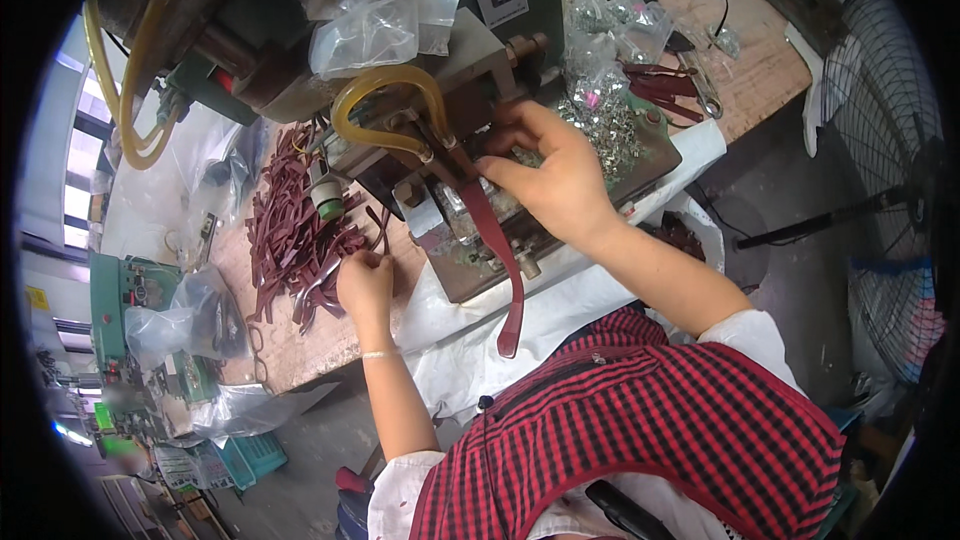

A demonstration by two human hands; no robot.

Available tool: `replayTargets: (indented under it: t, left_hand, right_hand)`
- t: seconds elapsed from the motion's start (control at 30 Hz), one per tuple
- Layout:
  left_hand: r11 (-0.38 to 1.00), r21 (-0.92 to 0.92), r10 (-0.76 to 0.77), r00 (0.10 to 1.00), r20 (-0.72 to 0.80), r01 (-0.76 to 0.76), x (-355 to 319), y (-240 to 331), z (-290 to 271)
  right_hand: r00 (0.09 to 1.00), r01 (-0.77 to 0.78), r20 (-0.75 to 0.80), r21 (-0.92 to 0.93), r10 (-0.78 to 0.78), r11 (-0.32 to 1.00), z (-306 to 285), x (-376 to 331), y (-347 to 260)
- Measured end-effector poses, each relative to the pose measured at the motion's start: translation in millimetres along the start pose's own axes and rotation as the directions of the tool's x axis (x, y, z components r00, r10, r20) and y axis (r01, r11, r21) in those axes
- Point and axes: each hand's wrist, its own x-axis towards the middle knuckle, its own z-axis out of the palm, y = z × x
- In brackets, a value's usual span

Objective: The person repeatedly picks maroon leather straps and small metal hardware from a workbench, inserts them into a press machine, and removes the assembled buckle parts. The finished pieces are placed into a plastic bag on the table.

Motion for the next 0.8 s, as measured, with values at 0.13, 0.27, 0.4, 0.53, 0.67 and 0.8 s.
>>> replayTargets:
  t: [0.13, 0.27, 0.4, 0.53, 0.67, 0.8]
  left_hand:
    - [0.843, -0.537, 0.011, 0.997, 0.072, 0.029, -10, 3, -22]
    - [0.422, -0.906, -0.11, 0.99, -0.09, -0.035, -15, 11, -44]
    - [0.145, -0.926, -0.065, 0.931, -0.359, -0.347, -45, 76, -104]
    - [0.405, -0.346, 0.51, 0.523, -0.683, -0.846, -57, 118, -109]
    - [0.378, -0.165, 0.707, 0.399, -0.583, -0.911, -69, 166, -111]
    - [0.355, -0.122, 0.68, 0.345, -0.647, -0.927, -59, 166, -94]
  right_hand:
    - [0.995, -0.096, 0.005, 0.114, 0.096, 0.989, 3, -5, -7]
    - [0.987, -0.159, 0.046, 0.167, 0.153, 0.973, 14, -7, -26]
    - [0.995, -0.044, 0.088, 0.039, 0.041, 0.998, 12, -27, -36]
    - [0.962, 0.26, 0.073, -0.55, -0.264, 0.794, -41, -17, -14]
    - [0.955, -0.002, -0.084, -0.96, -0.283, 0.279, -93, -16, 49]
    - [0.914, 0.149, -0.022, -0.91, -0.405, 0.386, -109, -4, 69]
